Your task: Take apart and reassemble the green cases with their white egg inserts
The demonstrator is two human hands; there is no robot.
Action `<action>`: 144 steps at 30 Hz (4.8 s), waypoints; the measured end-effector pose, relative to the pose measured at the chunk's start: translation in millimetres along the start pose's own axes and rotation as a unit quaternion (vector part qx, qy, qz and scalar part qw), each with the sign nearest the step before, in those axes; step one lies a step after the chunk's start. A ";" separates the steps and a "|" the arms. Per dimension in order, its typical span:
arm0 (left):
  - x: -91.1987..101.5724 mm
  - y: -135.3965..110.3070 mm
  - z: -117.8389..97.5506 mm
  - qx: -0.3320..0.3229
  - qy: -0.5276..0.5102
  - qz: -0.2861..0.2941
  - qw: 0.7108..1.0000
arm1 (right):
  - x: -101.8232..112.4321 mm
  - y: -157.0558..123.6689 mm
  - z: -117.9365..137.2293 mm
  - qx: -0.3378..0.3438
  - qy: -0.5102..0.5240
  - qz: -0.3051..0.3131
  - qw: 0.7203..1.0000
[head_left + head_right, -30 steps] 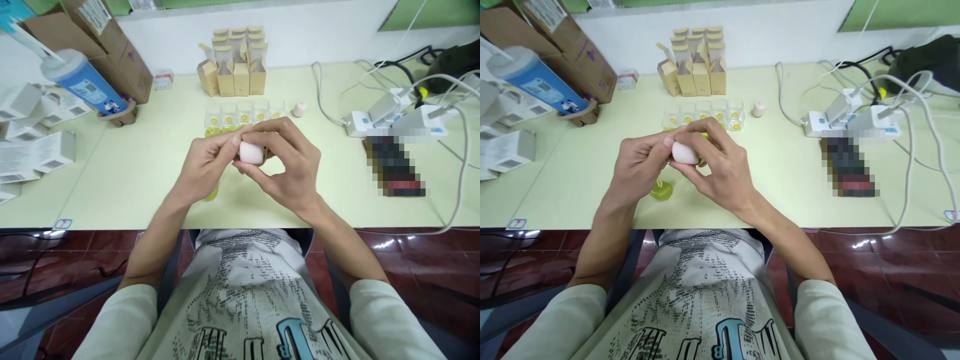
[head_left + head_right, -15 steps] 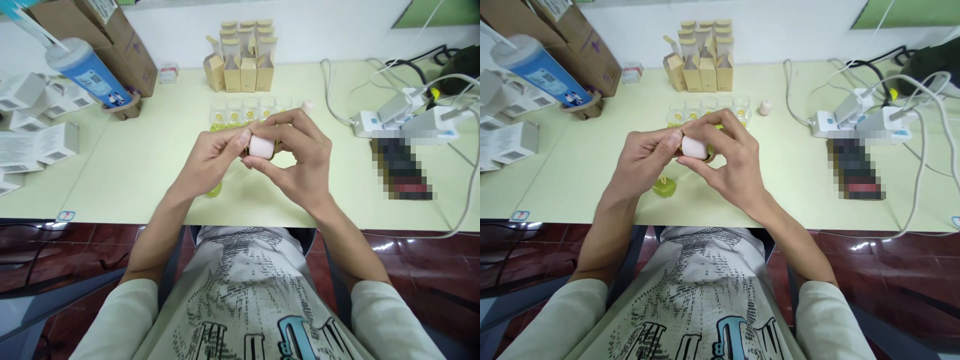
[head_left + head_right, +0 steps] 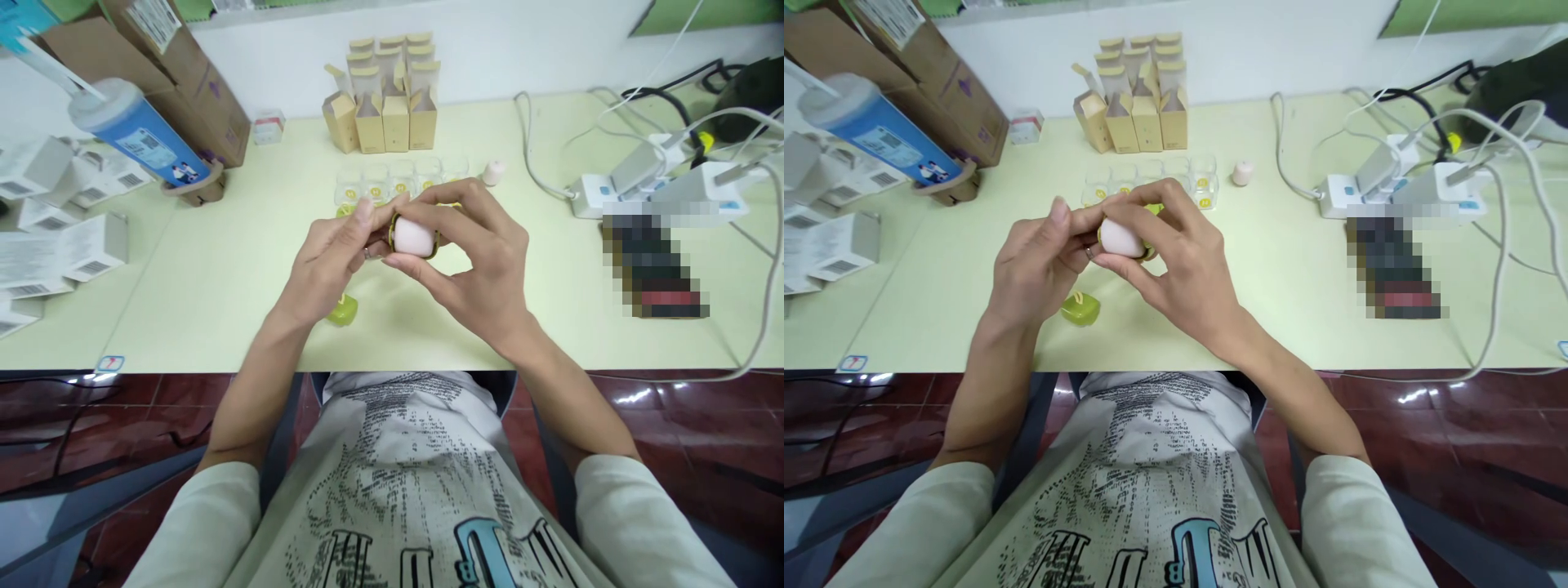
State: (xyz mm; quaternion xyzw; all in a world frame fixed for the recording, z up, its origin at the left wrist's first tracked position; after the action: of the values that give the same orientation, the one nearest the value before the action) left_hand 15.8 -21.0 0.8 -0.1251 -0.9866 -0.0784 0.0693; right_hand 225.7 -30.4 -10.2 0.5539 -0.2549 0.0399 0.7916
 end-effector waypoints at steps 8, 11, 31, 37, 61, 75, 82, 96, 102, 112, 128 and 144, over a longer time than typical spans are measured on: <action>3.0 -0.8 -1.4 -0.077 0.073 0.014 0.994 | 4.1 -0.4 -2.8 -0.028 0.034 -0.025 0.999; 3.6 -5.0 -6.3 -0.180 0.134 -0.069 0.972 | 4.8 -3.6 -10.9 -0.074 0.044 -0.065 0.994; 50.8 16.6 -26.3 -0.148 0.138 -0.152 0.967 | 73.8 11.7 -84.7 -0.082 0.049 -0.034 0.995; 20.8 45.0 -26.9 -0.162 0.134 0.001 0.978 | 36.4 28.7 -88.8 -0.074 0.118 -0.011 0.990; 102.2 73.9 100.9 0.073 0.079 -0.262 0.959 | 35.9 -36.1 -156.3 -0.099 -0.031 0.200 0.974; 89.5 69.3 102.7 0.078 0.078 -0.225 0.968 | 28.1 -38.1 -165.6 -0.108 -0.030 0.214 0.970; 91.0 69.5 104.7 0.074 0.093 -0.217 0.969 | 29.2 -38.6 -163.5 -0.117 -0.012 0.210 0.971; 91.7 69.8 103.4 0.083 0.092 -0.221 0.967 | 44.6 -27.5 -159.2 -0.152 0.016 0.165 0.974; 90.0 68.6 101.2 0.085 0.091 -0.219 0.968 | 43.6 -30.1 -158.7 -0.136 0.016 0.164 0.977; 90.2 69.2 103.9 0.082 0.107 -0.218 0.966 | 41.7 -32.6 -158.9 -0.120 -0.009 0.167 0.979; 91.6 69.7 106.2 0.072 0.088 -0.225 0.968 | 42.3 -31.5 -156.9 -0.129 -0.015 0.151 0.980; 91.0 70.4 104.2 0.080 0.088 -0.229 0.966 | 39.0 -36.5 -160.2 -0.133 0.018 0.174 0.976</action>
State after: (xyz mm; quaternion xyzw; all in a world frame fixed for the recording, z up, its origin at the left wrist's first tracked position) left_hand -65.5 85.7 -77.2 0.1179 -0.9820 -0.0241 0.1454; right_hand 329.7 90.8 -65.0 0.3898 -0.3360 0.1529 0.8436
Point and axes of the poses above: each hand's wrist, its own y-axis towards the middle knuckle, its own x-axis out of the back of the hand, z = x × y, the point moved 1 cm from there along y, towards the middle knuckle, and after that the axes turned 15 degrees about x, right-handed, at the moved point
